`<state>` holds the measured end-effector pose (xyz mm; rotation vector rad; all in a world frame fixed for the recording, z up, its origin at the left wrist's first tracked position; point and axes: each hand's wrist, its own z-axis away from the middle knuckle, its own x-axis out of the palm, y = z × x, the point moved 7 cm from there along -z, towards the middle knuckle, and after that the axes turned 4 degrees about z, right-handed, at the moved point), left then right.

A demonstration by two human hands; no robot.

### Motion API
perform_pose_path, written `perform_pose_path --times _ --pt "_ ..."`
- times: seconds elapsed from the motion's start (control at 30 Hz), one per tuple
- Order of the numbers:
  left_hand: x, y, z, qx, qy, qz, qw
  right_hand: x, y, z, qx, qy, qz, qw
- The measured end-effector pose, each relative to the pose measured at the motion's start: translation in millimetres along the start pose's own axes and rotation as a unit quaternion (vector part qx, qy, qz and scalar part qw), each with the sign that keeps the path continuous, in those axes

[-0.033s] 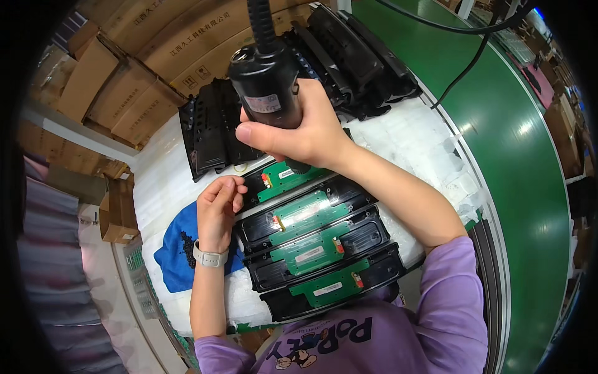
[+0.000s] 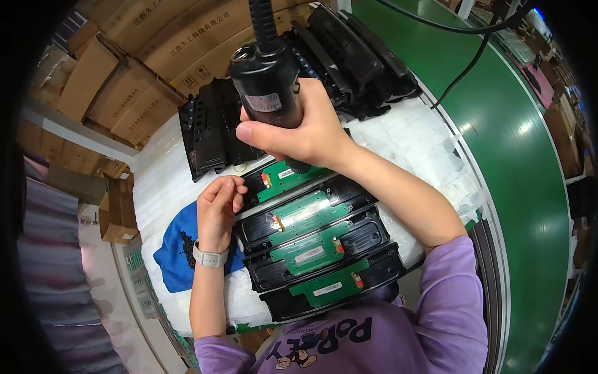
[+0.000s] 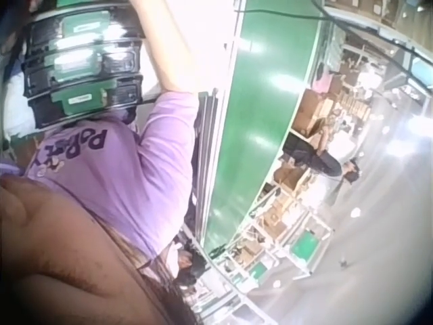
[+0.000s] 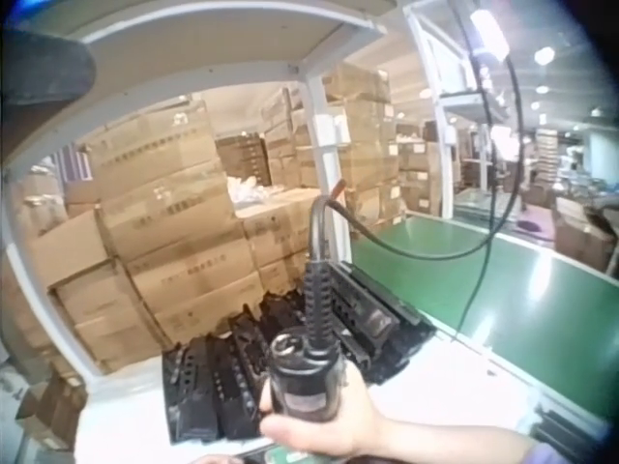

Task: Install PCB boards and secure components in toner cartridges using an electric screwdriver.

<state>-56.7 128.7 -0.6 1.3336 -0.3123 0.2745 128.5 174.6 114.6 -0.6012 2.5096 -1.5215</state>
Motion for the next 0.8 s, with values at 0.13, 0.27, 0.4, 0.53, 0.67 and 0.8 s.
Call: perform_pose_path --times 0.13,0.27,0.4,0.53,0.67,0.8 --pt "-1 -1 -1 0.014 -0.018 -0.033 0.999 -2 7 1 0.038 0.002 -0.033 0.999" --pt "4 -1 -2 0.012 -0.027 -0.041 0.999 5 0 1 -0.031 -0.038 0.075 0.996" --pt "2 -3 -1 -0.004 -0.028 -0.006 1.0 8 4 2 0.047 -0.049 0.02 0.997" --pt "-1 -6 -1 -0.001 -0.008 -0.032 0.999 9 7 3 0.011 -0.056 0.028 0.998" --pt "0 -6 0 0.006 -0.008 -0.052 0.999 17 -8 6 -0.16 -0.063 0.122 0.977" --pt "-1 -6 0 0.009 -0.01 -0.063 0.998 10 6 2 -0.053 -0.042 0.025 0.997"
